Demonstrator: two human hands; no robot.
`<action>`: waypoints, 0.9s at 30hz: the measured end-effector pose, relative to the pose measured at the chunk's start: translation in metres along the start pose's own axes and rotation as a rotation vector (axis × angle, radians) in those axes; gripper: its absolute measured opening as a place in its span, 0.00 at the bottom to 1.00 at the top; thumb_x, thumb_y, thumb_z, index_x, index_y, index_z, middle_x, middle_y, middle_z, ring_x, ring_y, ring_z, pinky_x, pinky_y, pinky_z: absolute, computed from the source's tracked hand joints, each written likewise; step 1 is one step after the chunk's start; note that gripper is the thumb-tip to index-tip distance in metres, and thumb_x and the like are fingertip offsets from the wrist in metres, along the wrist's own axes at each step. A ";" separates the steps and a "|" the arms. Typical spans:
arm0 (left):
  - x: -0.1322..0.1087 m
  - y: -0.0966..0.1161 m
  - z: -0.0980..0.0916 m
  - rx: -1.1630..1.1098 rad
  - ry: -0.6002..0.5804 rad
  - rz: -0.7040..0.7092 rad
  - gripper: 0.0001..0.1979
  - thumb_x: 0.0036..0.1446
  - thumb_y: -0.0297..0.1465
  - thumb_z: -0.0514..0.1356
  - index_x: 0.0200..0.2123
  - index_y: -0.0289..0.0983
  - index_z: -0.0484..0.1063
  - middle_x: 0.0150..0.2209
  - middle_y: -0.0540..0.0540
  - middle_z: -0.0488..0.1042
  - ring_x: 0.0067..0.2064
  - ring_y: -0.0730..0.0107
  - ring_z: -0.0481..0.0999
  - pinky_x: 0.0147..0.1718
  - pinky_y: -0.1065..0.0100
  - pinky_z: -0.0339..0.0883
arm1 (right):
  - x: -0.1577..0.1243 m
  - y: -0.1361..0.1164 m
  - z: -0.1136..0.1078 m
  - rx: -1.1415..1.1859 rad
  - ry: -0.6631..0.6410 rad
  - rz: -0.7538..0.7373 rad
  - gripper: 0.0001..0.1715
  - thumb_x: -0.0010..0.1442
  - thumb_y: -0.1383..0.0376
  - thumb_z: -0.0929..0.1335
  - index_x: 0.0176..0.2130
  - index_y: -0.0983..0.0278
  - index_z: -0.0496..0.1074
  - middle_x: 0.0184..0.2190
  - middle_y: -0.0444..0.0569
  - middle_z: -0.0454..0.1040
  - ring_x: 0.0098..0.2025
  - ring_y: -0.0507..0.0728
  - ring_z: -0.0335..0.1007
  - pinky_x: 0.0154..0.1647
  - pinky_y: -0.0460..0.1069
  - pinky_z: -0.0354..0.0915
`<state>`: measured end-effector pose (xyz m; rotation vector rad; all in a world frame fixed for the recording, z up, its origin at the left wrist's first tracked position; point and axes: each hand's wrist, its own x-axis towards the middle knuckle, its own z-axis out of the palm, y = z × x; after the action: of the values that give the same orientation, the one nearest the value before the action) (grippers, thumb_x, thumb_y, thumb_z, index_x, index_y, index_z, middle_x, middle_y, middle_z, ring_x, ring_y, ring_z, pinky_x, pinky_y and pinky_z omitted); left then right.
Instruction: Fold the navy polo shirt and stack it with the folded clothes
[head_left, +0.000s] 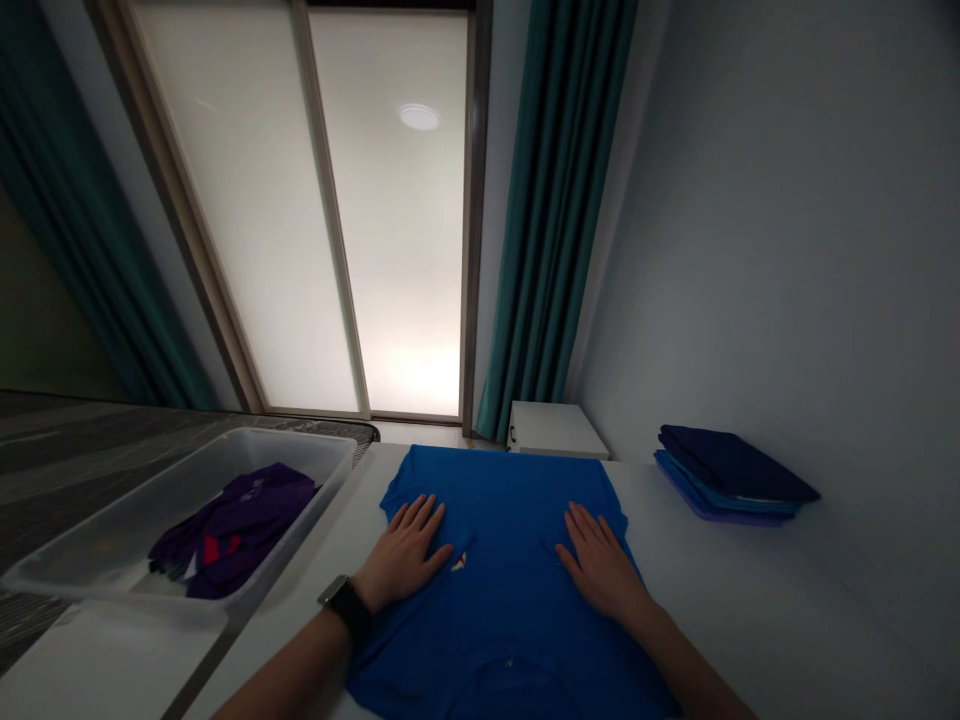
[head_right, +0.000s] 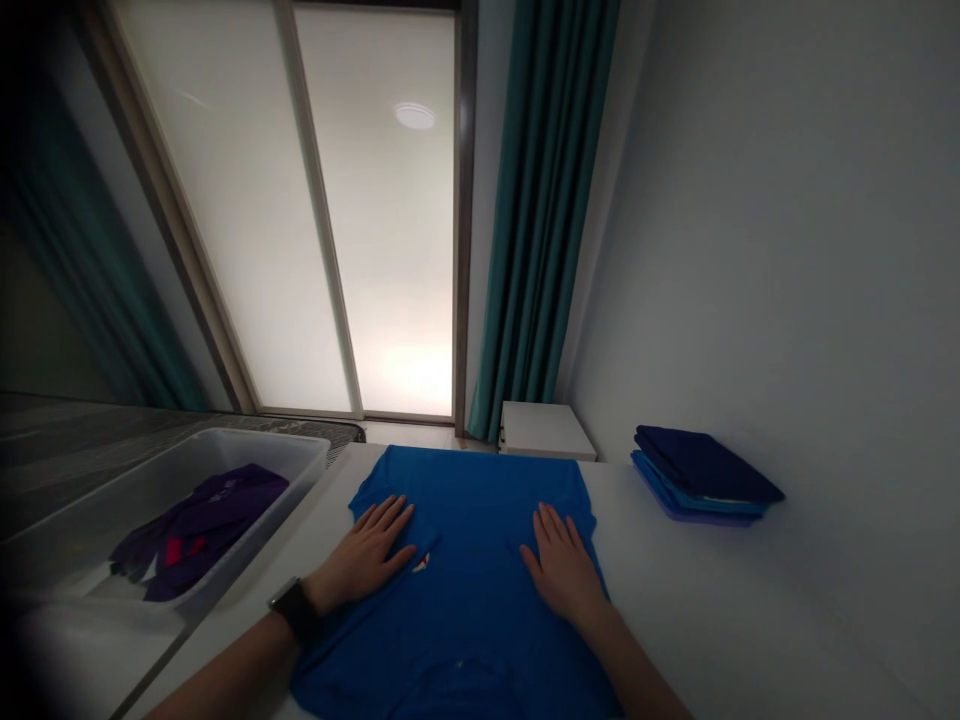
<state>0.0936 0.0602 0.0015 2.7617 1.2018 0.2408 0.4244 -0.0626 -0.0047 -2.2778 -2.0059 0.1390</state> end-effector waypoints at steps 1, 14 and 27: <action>0.000 0.001 0.003 -0.002 0.003 -0.001 0.37 0.64 0.54 0.44 0.68 0.39 0.50 0.69 0.41 0.48 0.69 0.51 0.46 0.65 0.48 0.43 | 0.000 0.000 0.003 0.016 -0.011 0.000 0.47 0.66 0.42 0.47 0.68 0.73 0.46 0.70 0.55 0.42 0.71 0.61 0.33 0.70 0.59 0.33; -0.002 0.003 0.008 0.005 0.038 0.004 0.36 0.64 0.54 0.43 0.68 0.40 0.49 0.69 0.42 0.47 0.70 0.52 0.45 0.65 0.47 0.41 | -0.003 0.003 0.009 -0.017 -0.034 -0.048 0.46 0.66 0.43 0.45 0.69 0.72 0.43 0.70 0.54 0.39 0.71 0.58 0.31 0.70 0.58 0.31; -0.017 0.008 0.010 0.008 0.032 -0.017 0.36 0.64 0.54 0.43 0.69 0.42 0.46 0.69 0.43 0.45 0.70 0.52 0.44 0.65 0.46 0.40 | -0.020 -0.001 0.004 0.030 -0.045 -0.011 0.46 0.66 0.43 0.46 0.69 0.71 0.41 0.70 0.52 0.37 0.71 0.59 0.30 0.70 0.59 0.31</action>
<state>0.0896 0.0424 -0.0082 2.7635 1.2367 0.2797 0.4201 -0.0824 -0.0085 -2.2648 -2.0232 0.2205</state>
